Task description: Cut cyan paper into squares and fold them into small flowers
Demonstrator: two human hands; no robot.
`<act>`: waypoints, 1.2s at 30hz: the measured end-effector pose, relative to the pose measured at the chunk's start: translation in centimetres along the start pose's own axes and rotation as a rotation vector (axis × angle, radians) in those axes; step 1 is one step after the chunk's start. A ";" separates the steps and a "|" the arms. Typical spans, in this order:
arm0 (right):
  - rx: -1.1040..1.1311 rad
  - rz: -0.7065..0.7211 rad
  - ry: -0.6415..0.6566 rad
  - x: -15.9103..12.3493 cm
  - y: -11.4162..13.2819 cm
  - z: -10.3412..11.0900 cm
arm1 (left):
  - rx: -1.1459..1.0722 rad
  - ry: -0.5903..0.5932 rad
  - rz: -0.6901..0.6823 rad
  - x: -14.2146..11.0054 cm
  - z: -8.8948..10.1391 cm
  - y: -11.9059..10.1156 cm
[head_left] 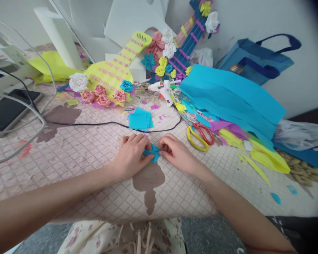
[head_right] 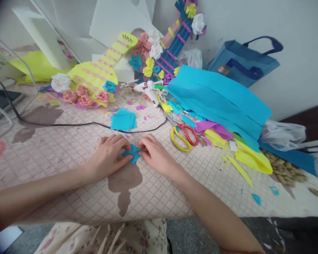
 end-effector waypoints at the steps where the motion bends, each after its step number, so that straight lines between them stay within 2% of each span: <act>1: -0.006 0.000 -0.002 0.0 0.0 0.0 | 0.002 -0.003 0.000 0.0 0.0 0.0; 7: 0.018 -0.008 0.007 -0.1 0.2 -0.2 | -0.023 -0.005 0.004 -0.1 -0.1 0.2; 17: 0.040 0.007 -0.012 -0.2 -0.3 -0.5 | -0.154 0.056 0.050 0.2 0.9 0.7; 25: 0.049 0.009 -0.001 -0.1 -0.1 -0.2 | -0.303 0.072 -0.007 0.5 1.5 1.7; 36: 0.085 0.031 0.150 -0.1 0.2 0.4 | -0.214 0.113 -0.025 0.0 1.4 1.0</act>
Point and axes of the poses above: each hand's wrist, its own x-axis towards the middle knuckle, its own z-axis out of the back of the hand, y = z × x, the point moved 3 cm from there along x, towards the middle knuckle, and after that the axes turned 5 degrees about -y, right-handed, at the moved point
